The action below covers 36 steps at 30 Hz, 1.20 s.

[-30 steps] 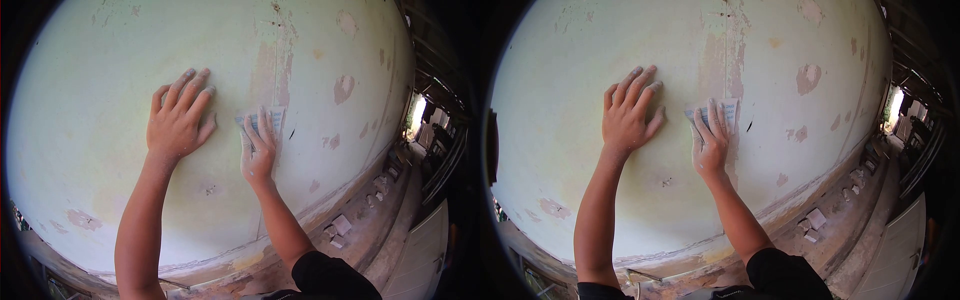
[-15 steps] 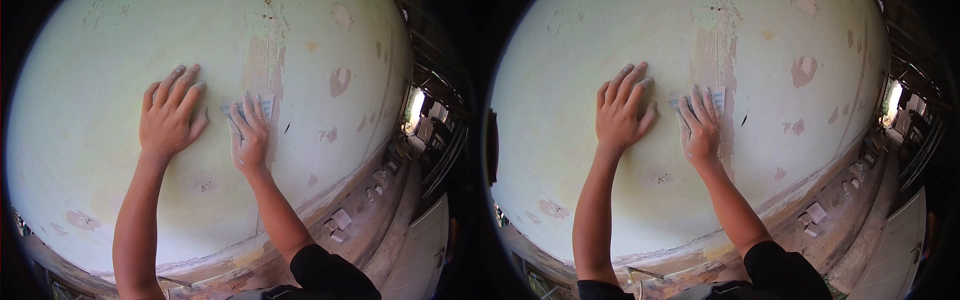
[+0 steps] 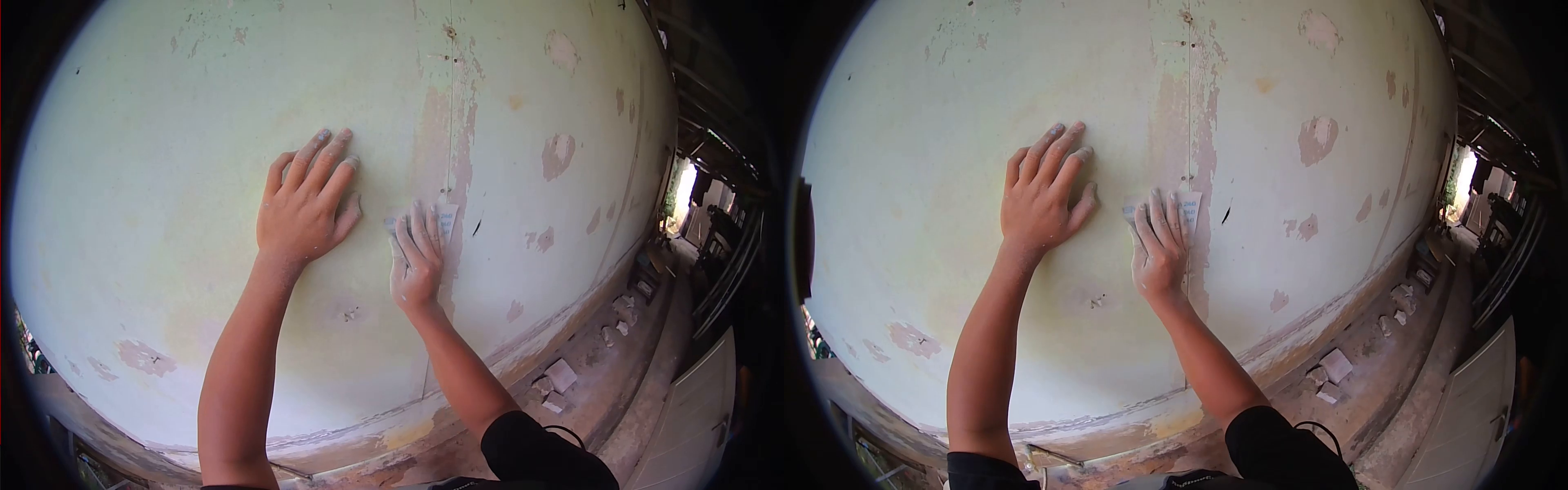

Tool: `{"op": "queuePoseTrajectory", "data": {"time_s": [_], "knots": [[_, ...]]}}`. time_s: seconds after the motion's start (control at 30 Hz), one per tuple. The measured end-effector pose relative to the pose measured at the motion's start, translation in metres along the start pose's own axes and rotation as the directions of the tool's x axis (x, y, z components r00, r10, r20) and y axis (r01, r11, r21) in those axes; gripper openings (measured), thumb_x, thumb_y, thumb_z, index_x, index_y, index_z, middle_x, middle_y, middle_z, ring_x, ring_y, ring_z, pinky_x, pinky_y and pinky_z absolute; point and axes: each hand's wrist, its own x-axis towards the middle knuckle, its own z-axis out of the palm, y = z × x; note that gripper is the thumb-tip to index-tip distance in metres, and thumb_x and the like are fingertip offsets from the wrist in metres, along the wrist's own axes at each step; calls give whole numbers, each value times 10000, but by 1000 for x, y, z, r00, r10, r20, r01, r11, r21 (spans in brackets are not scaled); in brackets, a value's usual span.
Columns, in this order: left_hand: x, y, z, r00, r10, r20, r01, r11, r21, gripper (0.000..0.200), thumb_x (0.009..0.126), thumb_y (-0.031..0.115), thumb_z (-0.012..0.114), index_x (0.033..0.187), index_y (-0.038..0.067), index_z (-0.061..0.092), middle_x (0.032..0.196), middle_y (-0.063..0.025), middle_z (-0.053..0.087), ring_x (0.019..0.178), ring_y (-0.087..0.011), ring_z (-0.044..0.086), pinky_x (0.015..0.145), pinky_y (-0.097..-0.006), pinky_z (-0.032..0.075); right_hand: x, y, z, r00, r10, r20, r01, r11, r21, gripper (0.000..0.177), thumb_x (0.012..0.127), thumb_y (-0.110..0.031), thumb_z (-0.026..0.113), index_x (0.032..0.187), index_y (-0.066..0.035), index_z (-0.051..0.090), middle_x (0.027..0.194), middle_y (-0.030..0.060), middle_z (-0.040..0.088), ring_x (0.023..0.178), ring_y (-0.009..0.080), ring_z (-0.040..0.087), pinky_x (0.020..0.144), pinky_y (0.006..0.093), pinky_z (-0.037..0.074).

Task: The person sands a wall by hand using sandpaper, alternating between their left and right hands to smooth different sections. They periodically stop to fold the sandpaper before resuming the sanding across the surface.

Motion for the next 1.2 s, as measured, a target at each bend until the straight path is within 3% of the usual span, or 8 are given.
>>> {"op": "queuePoseTrajectory", "data": {"time_s": [0.13,0.27,0.43,0.77,0.87,1.03,1.13,1.2], "knots": [[1,-1,-1,1000,2,7,-2,1000,0,370,900,278,732,1252,189,658,1606,31,538,1496,-211,473,1197,-436,362,55,-7,-4,1000,-9,0,9,1000,22,364,1012,-109,659,1351,3,728,1548,211,601,1503,461,476,1227,549,363],[1,-4,-6,1000,15,3,-15,997,-75,389,886,266,727,1248,148,647,1597,-3,544,1498,-230,471,1207,-443,351,0,0,-5,999,-35,18,33,995,94,375,996,-95,661,1355,-15,732,1539,206,610,1508,435,480,1230,541,363],[3,-20,-25,996,74,39,-58,945,-322,467,833,198,695,1283,99,615,1617,-82,519,1530,-295,438,1270,-513,271,-44,-1,-14,947,-174,271,172,985,34,508,933,-44,675,1438,-103,690,1584,188,565,1518,407,470,1233,537,369],[47,-99,-66,995,-87,-45,85,996,-34,549,868,204,681,1389,128,527,1679,-79,453,1602,-314,351,1330,-583,122,222,-20,1,955,-292,48,283,948,144,558,1035,-130,646,1577,-225,559,1702,112,427,1583,380,359,1278,549,324],[58,-107,-67,985,-133,-111,128,990,-53,513,891,198,664,1376,108,524,1665,-93,472,1594,-332,363,1329,-577,135,228,-38,0,882,-444,155,457,888,-57,578,1059,-200,632,1615,-290,500,1747,70,351,1610,338,312,1303,526,300],[53,-108,-60,965,-171,-198,151,982,-110,459,924,193,634,1354,80,521,1626,-119,515,1574,-351,397,1319,-572,160,214,-15,-20,491,-724,484,763,626,163,554,1070,-330,623,1595,-447,490,1750,-25,347,1626,249,283,1323,499,290],[50,-107,-62,970,-157,-185,136,983,-124,434,939,203,624,1339,72,522,1605,-128,536,1558,-359,420,1311,-571,179,240,-16,-22,525,-696,489,759,643,101,527,1086,-357,591,1591,-467,488,1749,-46,349,1631,230,269,1327,500,279],[50,-108,-61,973,-141,-184,114,982,-148,427,946,217,620,1334,69,522,1602,-130,540,1547,-364,431,1310,-571,183,263,-23,-13,700,-603,384,668,742,-52,512,1103,-381,552,1601,-469,471,1757,-36,333,1633,237,265,1331,501,262]]}}
